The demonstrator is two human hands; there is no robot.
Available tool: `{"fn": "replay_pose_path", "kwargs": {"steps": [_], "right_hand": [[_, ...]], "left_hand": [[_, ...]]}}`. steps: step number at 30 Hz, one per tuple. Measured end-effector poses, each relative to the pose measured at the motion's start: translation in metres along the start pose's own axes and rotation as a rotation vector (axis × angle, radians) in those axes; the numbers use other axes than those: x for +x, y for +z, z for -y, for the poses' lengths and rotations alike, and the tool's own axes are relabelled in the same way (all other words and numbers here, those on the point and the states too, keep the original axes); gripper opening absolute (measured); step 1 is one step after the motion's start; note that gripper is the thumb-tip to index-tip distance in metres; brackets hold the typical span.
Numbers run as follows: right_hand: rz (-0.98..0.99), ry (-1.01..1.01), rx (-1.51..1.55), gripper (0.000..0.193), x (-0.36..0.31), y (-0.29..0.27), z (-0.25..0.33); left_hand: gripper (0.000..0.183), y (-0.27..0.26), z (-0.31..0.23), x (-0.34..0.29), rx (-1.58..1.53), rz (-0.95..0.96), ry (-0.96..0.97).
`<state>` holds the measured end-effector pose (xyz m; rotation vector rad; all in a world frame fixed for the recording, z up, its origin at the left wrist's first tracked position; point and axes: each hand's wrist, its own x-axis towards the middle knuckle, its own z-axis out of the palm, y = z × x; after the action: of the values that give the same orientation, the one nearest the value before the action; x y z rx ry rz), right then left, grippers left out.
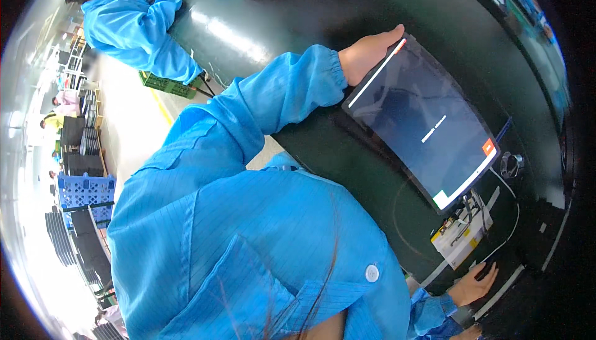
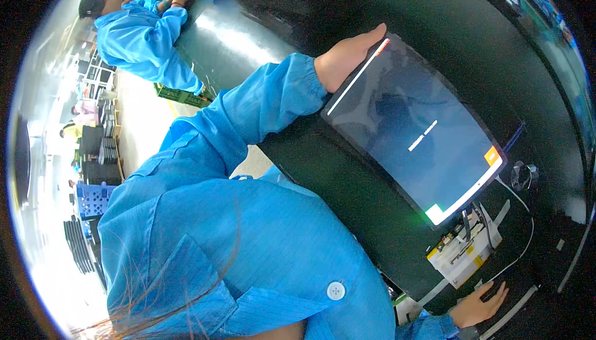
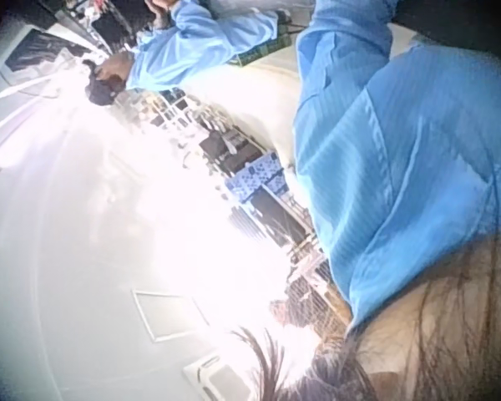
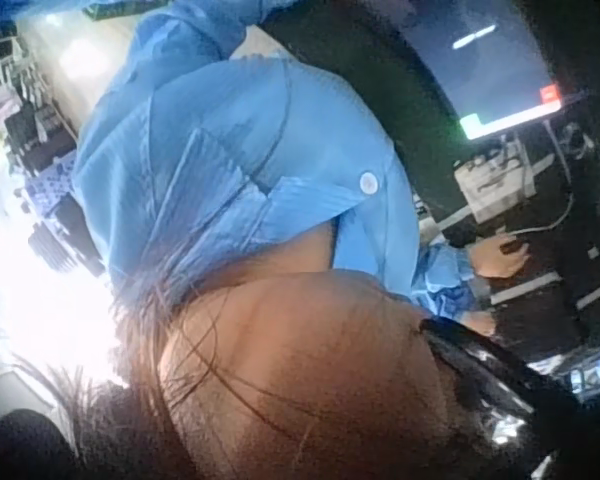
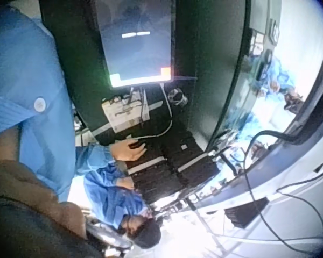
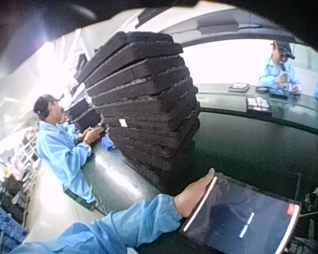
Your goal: The person tests tablet screens by connecting a test cable to each tablet, tapping and swiping through touchscreen test patterns, and disconnecting the cable.
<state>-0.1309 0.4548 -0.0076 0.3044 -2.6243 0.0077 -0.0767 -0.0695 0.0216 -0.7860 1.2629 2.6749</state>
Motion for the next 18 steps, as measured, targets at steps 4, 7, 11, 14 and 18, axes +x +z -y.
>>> {"fn": "replay_pose_path", "kwargs": {"steps": [4,7,11,14,18], "right_hand": [[0.034,-0.015,-0.007,0.031,0.002,-0.004,0.002],[0.049,-0.001,-0.02,0.03,0.005,-0.007,0.005],[-0.05,-0.013,0.002,0.032,0.019,-0.019,0.035],[-0.077,-0.086,0.288,0.043,0.031,-0.034,0.085],[0.088,-0.277,0.506,0.069,0.025,-0.054,0.162]], "left_hand": [[0.052,-0.004,0.0,0.002,0.022,-0.012,0.004],[0.052,-0.006,0.001,0.004,-0.01,0.016,-0.008],[0.052,-0.007,0.002,0.006,0.02,0.022,0.011],[0.055,-0.007,0.003,0.008,0.034,0.016,0.022],[0.055,-0.004,0.002,0.006,0.021,0.042,0.025]]}}
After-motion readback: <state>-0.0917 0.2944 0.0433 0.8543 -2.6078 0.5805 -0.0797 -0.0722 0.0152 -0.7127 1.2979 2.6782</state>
